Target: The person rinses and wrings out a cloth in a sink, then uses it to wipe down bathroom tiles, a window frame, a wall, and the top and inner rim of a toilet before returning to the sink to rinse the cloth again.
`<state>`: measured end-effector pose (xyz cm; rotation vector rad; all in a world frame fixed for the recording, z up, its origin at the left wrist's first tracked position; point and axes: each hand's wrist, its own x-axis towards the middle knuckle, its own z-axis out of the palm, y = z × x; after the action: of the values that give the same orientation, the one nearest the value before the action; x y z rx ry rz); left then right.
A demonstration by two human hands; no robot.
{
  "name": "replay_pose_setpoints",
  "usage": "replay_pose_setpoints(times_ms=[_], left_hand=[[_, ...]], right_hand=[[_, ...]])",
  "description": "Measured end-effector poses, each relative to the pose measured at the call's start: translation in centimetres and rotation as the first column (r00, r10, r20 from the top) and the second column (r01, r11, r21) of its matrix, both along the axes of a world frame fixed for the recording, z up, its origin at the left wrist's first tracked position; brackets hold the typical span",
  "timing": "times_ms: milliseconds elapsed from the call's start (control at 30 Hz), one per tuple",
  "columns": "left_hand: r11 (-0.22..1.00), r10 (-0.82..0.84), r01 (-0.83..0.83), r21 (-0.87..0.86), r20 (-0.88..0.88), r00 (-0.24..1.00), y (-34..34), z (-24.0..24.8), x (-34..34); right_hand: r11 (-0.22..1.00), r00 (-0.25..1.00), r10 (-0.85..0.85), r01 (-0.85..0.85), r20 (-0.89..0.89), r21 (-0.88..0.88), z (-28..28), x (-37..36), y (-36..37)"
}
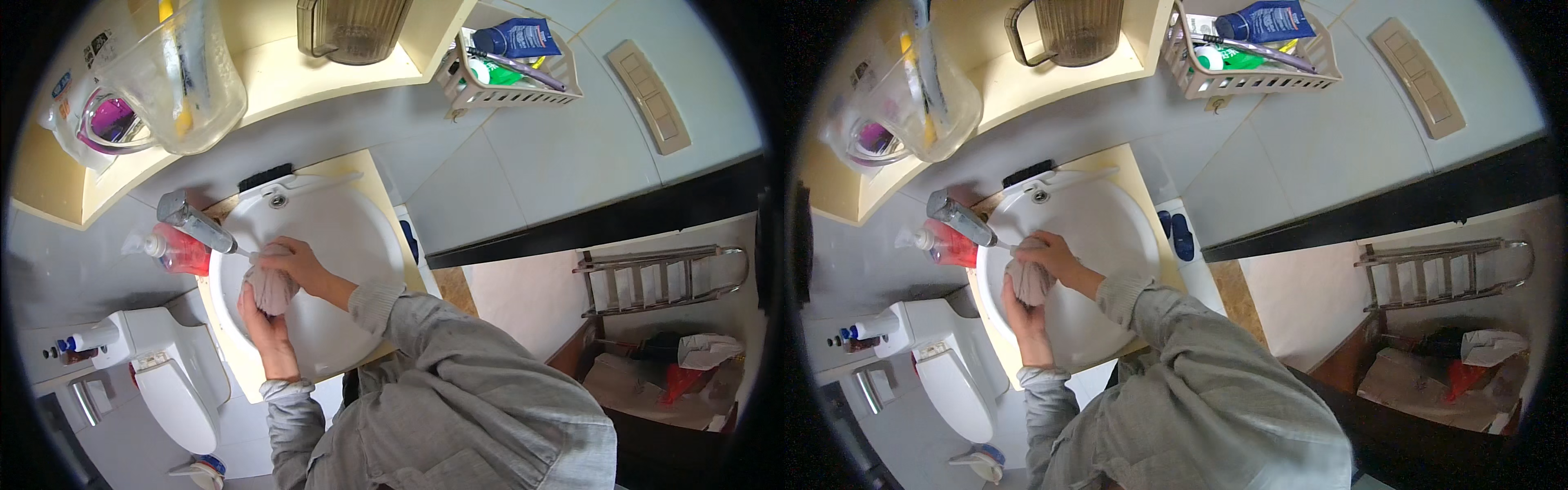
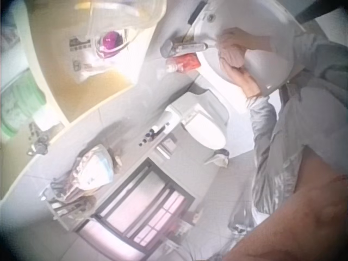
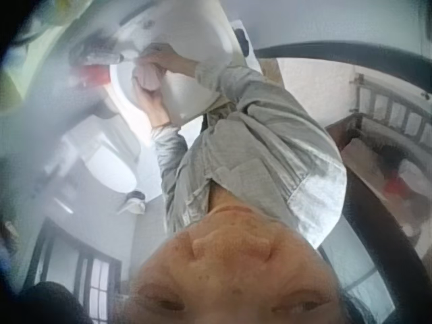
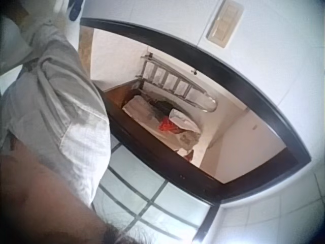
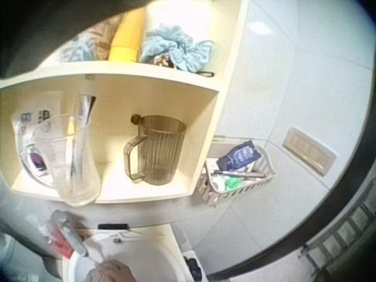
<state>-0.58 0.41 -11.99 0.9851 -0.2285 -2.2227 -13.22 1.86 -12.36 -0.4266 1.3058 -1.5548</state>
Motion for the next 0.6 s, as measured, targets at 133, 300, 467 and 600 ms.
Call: replay_pose_setpoints(times_ms=[133, 300, 467, 600], left_hand=[[0.718, 0.334, 0.167, -0.676, 0.545, 0.769, -0.5, 1.0, -0.8], [0.255, 0.541, 0.554, -0.792, 0.592, 0.597, -0.5, 4.0, -0.3], [-0.077, 0.504, 0.556, -0.827, 0.449, 0.738, -0.7, 6.2, 0.3], [-0.336, 0.381, 0.504, -0.796, 0.374, 0.845, -0.6, 6.9, 0.4]], right_hand=[[0.997, 0.833, -0.061, 0.075, 0.549, -0.002, -4.5, 0.5, -0.2], [0.992, 0.652, 0.122, -0.110, 0.748, -0.066, -0.7, 0.0, -0.2], [0.924, 0.589, 0.305, -0.372, 0.749, -0.084, 1.8, -0.4, -1.0], [0.802, 0.667, 0.435, -0.592, 0.604, 0.076, 4.8, -1.6, -0.8]])
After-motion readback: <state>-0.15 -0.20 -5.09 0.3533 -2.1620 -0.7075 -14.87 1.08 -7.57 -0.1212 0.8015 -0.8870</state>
